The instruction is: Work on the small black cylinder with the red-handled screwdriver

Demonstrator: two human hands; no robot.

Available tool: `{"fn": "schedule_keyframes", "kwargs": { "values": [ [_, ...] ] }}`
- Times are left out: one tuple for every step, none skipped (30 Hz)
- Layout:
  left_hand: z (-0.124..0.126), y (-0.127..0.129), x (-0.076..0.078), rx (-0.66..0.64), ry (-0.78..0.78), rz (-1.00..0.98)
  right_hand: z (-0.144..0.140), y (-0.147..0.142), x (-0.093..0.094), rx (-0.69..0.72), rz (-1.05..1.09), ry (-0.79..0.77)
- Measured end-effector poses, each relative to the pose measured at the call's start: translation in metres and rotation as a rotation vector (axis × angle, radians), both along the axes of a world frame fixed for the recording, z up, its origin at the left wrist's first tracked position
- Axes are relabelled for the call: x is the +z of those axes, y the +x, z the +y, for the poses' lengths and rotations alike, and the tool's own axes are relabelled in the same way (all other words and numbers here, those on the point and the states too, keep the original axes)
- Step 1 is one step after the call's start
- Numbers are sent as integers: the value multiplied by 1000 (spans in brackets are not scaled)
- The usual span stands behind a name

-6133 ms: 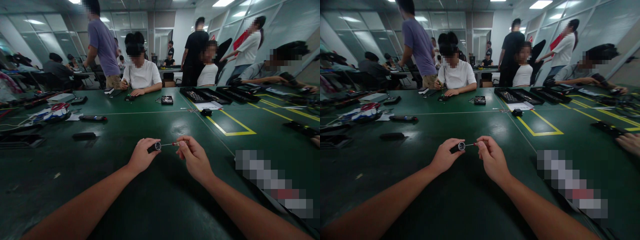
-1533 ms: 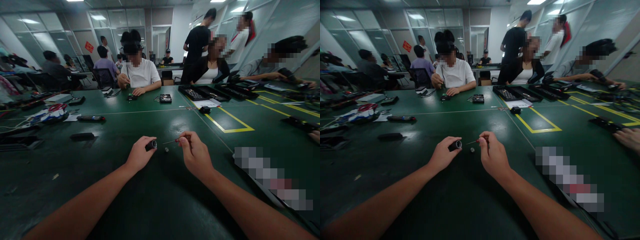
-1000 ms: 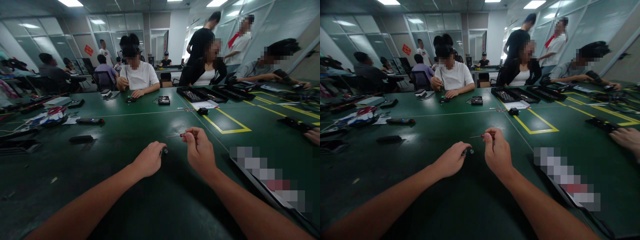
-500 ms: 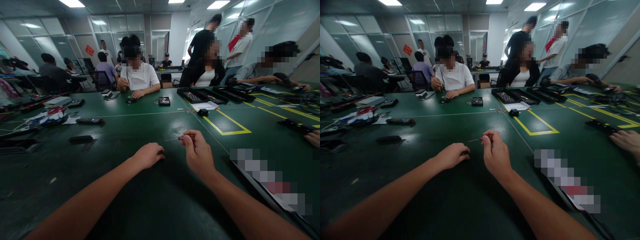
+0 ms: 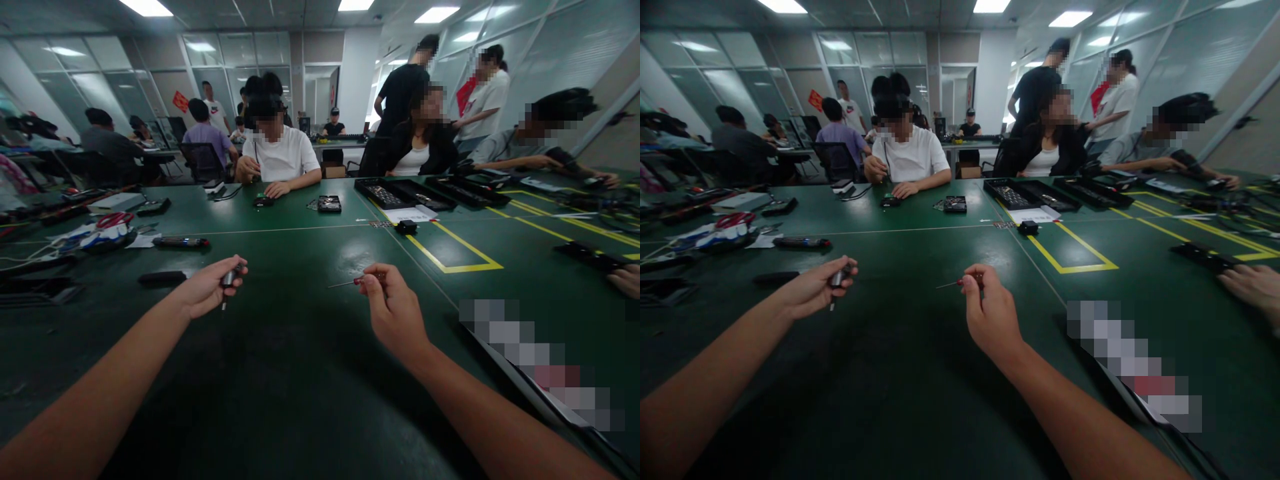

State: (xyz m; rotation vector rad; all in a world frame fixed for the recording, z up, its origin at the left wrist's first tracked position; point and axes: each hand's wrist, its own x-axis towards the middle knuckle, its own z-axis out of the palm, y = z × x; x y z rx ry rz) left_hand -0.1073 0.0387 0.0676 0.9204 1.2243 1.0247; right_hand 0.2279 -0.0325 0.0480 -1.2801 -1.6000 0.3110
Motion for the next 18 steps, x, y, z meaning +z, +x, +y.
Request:
{"fn": "schedule_keyframes", "kwargs": {
  "values": [
    [-1,-12,2,57,-14,-57,0,0,0,0,0,-2],
    [-2,-23,3,114,-28,-99,0,0,-1,1,0,-6],
    [-4,-34,5,163,-35,-134,0,0,-1,4,0,-11],
    [-5,-46,6,209,-45,-159,0,0,-1,8,0,-15],
    [-7,-57,8,262,-56,-173,0,0,-1,12,0,-17],
    [-9,-68,10,340,-73,-171,0,0,-2,18,0,-18],
    [-10,-80,12,406,-74,-176,0,-1,-2,25,1,-18],
    [-12,-91,13,482,-77,-173,0,-1,-2,29,4,-18],
    [-14,-102,16,554,-77,-172,0,-1,-3,33,5,-19],
    [-15,-113,18,600,-63,-180,0,-1,-3,34,6,-19],
    [-17,-124,20,656,-61,-184,0,-1,-3,35,5,-20],
    [-20,-134,23,698,-52,-190,1,-1,-4,33,2,-21],
    [-22,-143,25,759,-60,-188,1,-1,-4,33,-2,-23],
    [-24,-152,27,812,-69,-184,1,-1,-4,33,-7,-25],
    [-27,-160,28,864,-77,-167,1,-1,-5,35,-11,-28],
    [-30,-167,29,929,-91,-132,1,-1,-5,36,-14,-32],
    [-33,-174,29,974,-91,-83,1,-1,-5,37,-16,-37],
    [-37,-180,29,990,-68,8,1,-1,-5,38,-17,-40]
  ]
}}
